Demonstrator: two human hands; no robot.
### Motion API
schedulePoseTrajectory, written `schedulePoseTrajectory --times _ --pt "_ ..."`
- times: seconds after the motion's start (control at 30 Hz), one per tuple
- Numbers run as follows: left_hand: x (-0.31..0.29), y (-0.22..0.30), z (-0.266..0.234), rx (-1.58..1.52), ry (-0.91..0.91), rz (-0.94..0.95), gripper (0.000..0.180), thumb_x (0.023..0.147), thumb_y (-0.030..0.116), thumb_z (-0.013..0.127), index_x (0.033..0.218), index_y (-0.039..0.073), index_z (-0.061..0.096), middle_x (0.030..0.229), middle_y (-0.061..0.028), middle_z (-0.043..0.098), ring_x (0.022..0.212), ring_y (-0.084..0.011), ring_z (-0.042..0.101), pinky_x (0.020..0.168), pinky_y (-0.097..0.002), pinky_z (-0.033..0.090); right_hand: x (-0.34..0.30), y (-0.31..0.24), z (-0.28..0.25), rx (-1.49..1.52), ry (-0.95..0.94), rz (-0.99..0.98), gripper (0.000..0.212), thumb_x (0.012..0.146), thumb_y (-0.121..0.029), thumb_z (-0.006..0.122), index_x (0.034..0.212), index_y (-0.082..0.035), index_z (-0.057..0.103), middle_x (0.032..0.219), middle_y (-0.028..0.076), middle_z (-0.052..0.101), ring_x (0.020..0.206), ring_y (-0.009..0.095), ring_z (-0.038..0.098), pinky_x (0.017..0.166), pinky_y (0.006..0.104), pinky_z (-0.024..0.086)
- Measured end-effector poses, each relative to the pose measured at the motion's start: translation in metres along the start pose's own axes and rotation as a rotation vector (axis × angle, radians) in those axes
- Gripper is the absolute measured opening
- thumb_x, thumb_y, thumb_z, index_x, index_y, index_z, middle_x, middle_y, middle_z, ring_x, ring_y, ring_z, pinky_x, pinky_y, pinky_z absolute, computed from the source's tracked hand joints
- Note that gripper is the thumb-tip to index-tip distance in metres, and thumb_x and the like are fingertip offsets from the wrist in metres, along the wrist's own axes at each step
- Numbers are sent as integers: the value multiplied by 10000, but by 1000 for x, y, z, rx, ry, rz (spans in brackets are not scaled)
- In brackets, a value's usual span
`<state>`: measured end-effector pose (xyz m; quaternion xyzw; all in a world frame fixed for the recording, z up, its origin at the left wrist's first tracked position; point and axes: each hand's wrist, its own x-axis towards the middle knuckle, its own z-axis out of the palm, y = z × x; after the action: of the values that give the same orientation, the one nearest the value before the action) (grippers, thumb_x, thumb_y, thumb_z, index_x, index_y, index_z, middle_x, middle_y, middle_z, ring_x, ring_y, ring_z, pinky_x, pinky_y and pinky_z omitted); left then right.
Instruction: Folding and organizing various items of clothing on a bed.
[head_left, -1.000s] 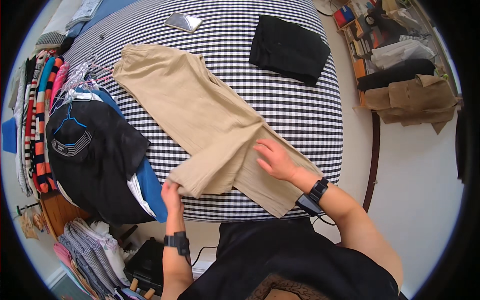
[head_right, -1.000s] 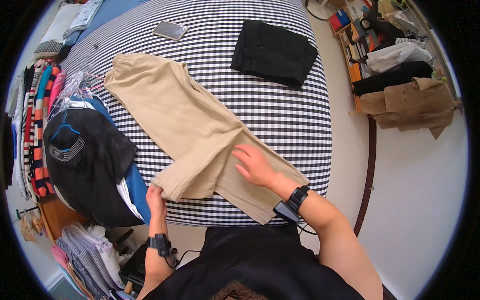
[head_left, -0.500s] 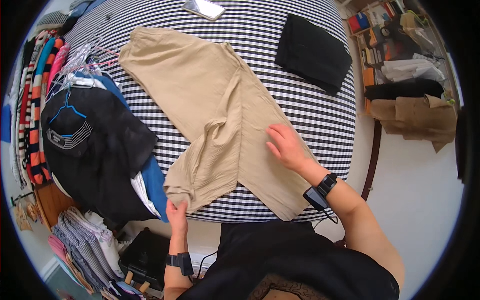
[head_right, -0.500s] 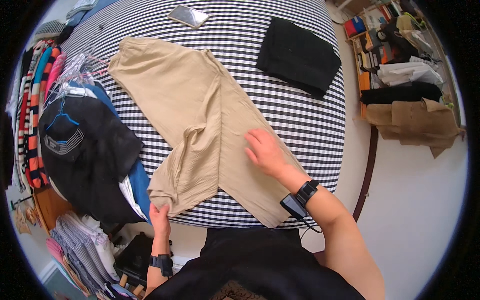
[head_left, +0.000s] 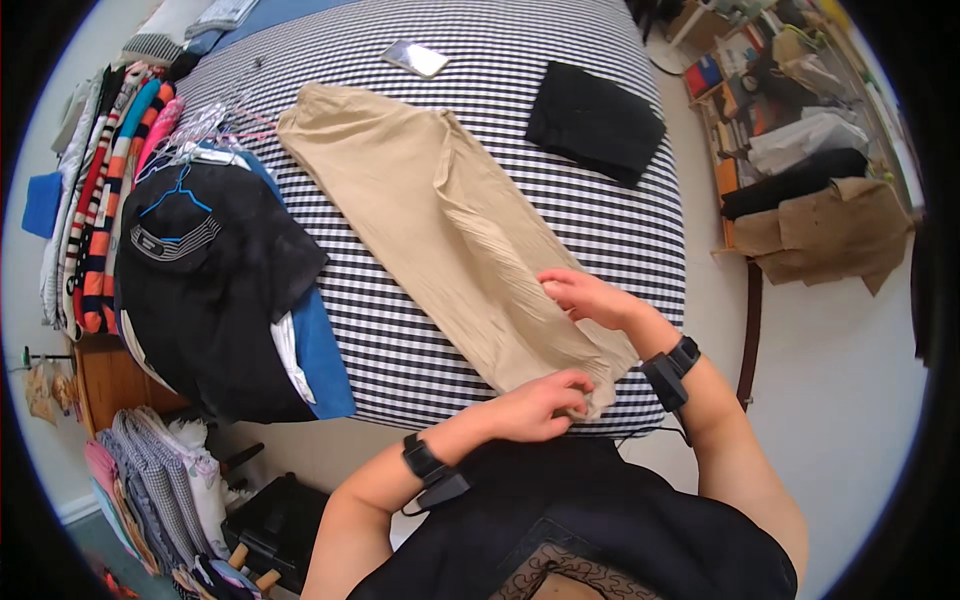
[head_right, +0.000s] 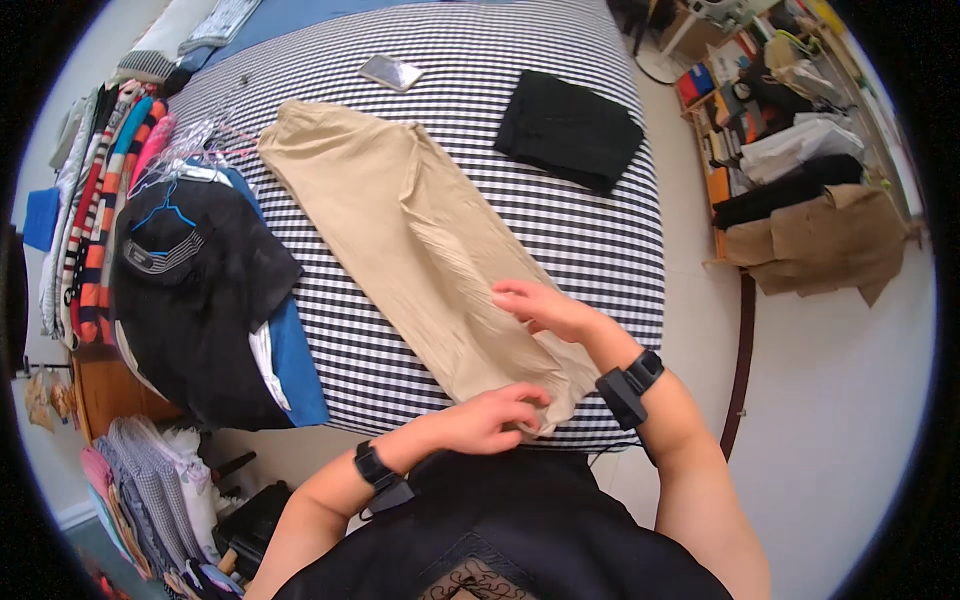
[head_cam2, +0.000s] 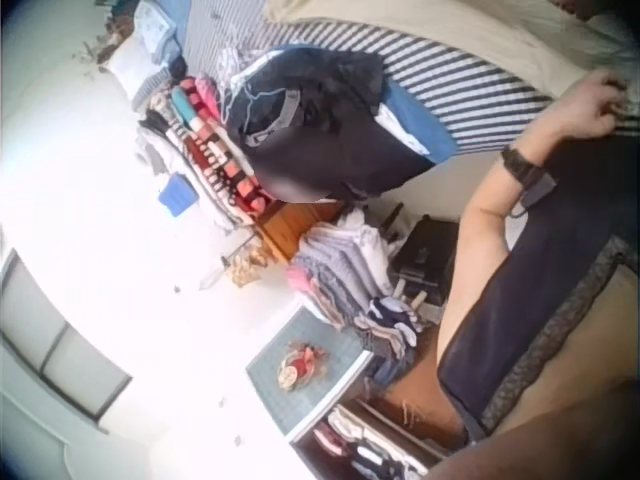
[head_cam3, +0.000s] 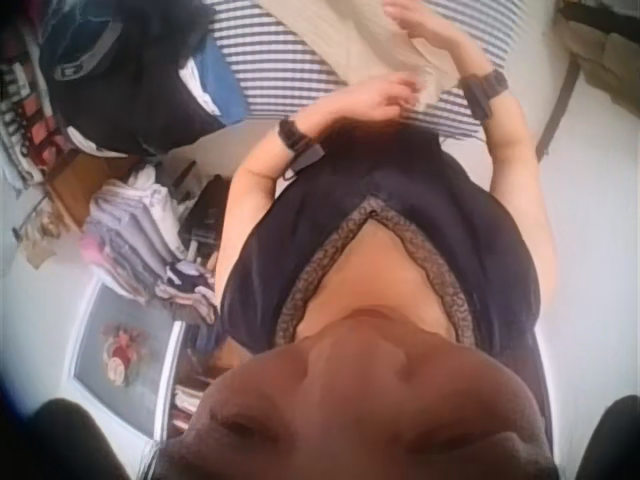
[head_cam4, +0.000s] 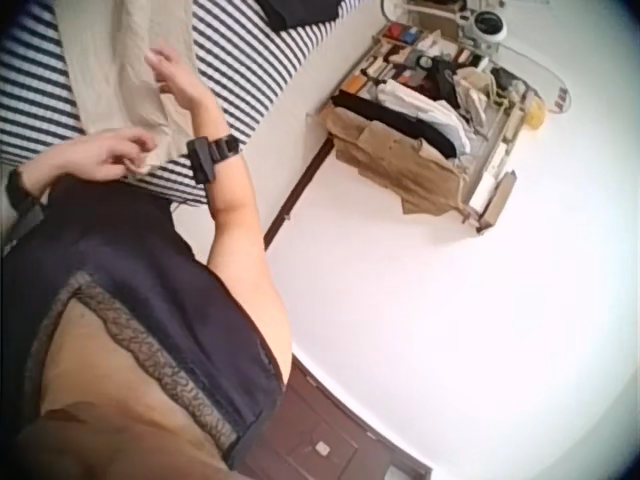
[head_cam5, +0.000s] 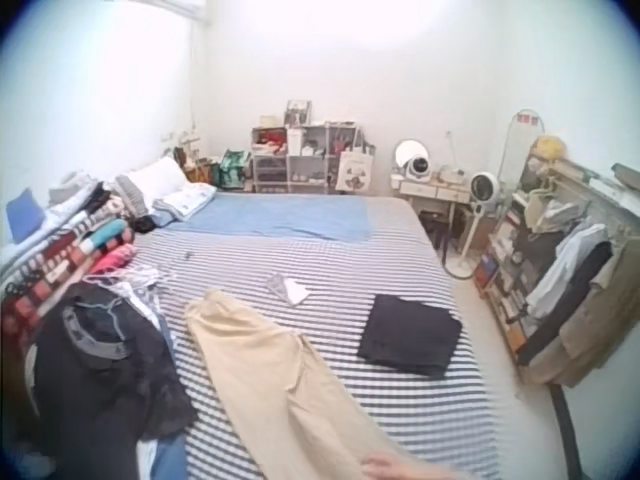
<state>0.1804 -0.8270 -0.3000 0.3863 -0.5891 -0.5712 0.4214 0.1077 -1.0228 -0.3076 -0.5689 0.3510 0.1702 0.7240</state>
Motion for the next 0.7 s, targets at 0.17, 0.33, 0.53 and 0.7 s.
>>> schedulePoseTrajectory --times 0.17,0.33,0.53,0.7 --pt "23 -53 65 443 146 63 133 709 28 585 841 17 600 966 -175 549 900 -372 545 764 -429 467 -31 96 -43 -255 8 124 523 791 -416 684 1135 -43 559 859 30 595 704 82 510 622 223 427" --pt "0 -45 73 724 257 20 212 684 9 626 894 37 636 1064 -197 540 954 -370 546 825 -404 466 -26 161 -42 -154 122 -160 120 793 -216 631 795 -96 623 688 -65 525 626 52 432 588 214 370" --pt "-12 -9 71 537 333 -80 234 748 -52 607 960 45 625 1043 -85 556 877 -238 593 720 -307 489 -28 150 -22 313 141 -284 105 816 -206 599 795 -103 602 745 -47 528 691 69 454 627 223 369" --pt "-12 13 65 537 369 -62 238 762 -52 597 983 34 620 1017 -95 567 865 -232 595 715 -293 494 -18 147 -11 897 32 -345 476 872 -290 596 1251 -39 455 1143 83 573 1027 162 548 885 295 445"
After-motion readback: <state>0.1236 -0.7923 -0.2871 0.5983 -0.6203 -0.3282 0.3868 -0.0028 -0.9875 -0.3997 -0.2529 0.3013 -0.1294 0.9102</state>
